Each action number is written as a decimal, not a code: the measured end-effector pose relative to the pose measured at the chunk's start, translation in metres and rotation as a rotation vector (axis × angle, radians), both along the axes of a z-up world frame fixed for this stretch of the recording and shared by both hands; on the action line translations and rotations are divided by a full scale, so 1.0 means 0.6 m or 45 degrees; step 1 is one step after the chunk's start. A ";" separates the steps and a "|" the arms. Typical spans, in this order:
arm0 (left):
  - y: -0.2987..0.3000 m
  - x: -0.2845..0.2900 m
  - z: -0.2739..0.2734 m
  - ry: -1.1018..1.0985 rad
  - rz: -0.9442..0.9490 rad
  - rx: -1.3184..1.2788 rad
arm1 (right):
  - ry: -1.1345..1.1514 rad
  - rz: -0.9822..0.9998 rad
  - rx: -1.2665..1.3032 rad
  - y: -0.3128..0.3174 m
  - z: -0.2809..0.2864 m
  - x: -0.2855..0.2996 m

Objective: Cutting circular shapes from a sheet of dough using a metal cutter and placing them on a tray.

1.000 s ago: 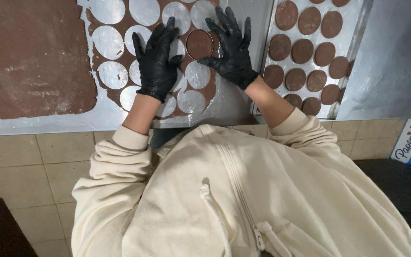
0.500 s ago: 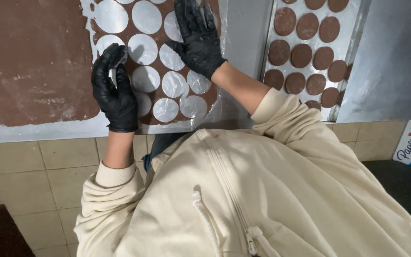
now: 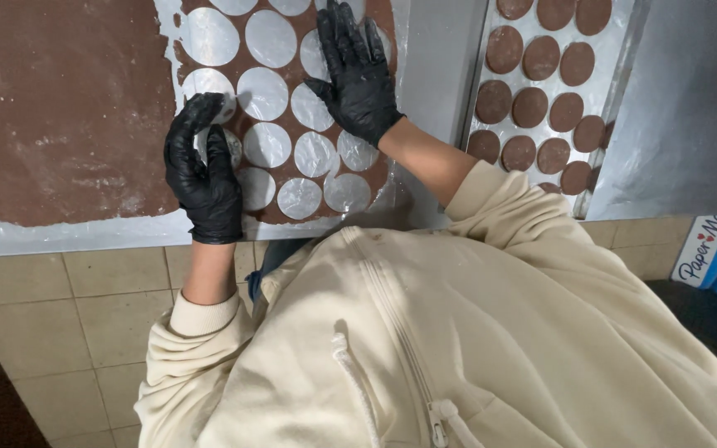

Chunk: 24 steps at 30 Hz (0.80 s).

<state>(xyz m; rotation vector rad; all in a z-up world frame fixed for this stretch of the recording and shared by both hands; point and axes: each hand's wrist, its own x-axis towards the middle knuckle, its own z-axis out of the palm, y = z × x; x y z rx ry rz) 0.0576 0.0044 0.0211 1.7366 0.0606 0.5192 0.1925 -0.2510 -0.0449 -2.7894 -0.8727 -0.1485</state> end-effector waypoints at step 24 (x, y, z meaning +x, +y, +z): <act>-0.050 -0.018 -0.028 0.109 -0.303 -0.135 | 0.111 0.057 0.084 -0.086 0.092 -0.052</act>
